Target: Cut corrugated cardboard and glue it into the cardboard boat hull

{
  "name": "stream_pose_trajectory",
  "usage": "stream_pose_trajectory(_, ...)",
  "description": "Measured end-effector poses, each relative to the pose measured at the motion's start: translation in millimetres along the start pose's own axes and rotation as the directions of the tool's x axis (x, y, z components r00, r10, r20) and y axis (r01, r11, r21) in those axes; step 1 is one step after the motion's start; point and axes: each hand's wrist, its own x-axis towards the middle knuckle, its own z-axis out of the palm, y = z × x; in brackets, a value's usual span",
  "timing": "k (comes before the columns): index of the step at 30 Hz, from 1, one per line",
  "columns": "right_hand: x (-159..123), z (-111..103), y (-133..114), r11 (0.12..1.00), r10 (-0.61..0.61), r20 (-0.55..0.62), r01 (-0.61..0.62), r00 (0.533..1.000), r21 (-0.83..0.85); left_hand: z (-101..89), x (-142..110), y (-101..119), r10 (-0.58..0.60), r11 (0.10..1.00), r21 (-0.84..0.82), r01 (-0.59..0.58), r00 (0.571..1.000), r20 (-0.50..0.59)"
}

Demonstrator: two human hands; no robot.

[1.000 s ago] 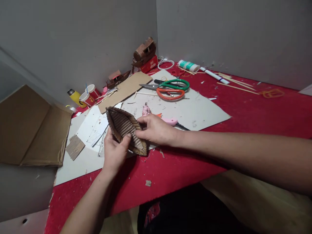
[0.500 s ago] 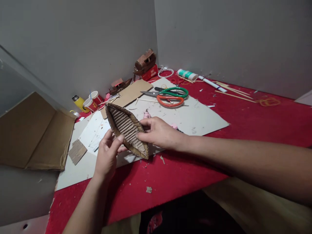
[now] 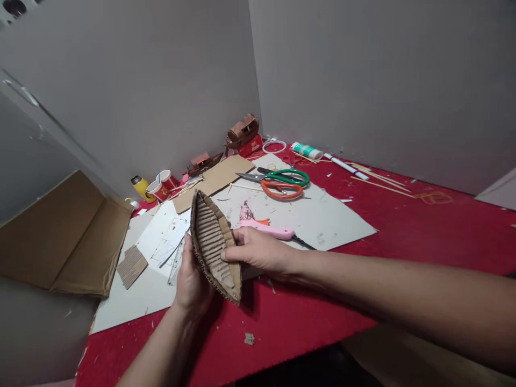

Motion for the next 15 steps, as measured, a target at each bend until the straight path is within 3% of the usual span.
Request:
stream_pose_trajectory(4, -5.3, 5.5, -1.1, 0.998, 0.021, 0.091, -0.026, 0.996, 0.052, 2.8, -3.1, 6.8, -0.026, 0.999, -0.034, 0.026, 1.000, 0.003)
stream_pose_trajectory(7, -7.8, 7.2, -2.7, 1.000, -0.029, 0.147, 0.029, 0.989, 0.004, 3.7, -5.5, 9.5, -0.019, 0.998, -0.059, 0.019, 1.000, 0.006)
stream_pose_trajectory(9, -8.4, 7.2, -4.3, 0.999, 0.002, 0.166, 0.006, 0.986, -0.050, 2.6, -6.0, 12.1, -0.031, 0.997, -0.074, 0.033, 0.999, 0.019)
stream_pose_trajectory(12, -7.7, 4.8, -6.6, 0.986, 0.068, 0.119, -0.049, 0.991, -0.157, -1.9, -4.4, 20.0, -0.077, 0.991, -0.106, 0.079, 0.997, 0.024)
stream_pose_trajectory(15, -6.4, -1.1, -7.6, 0.961, -0.092, -0.031, 0.080, 0.995, -0.266, -7.6, -1.2, 31.3, -0.084, 0.987, -0.136, 0.082, 0.996, -0.009)
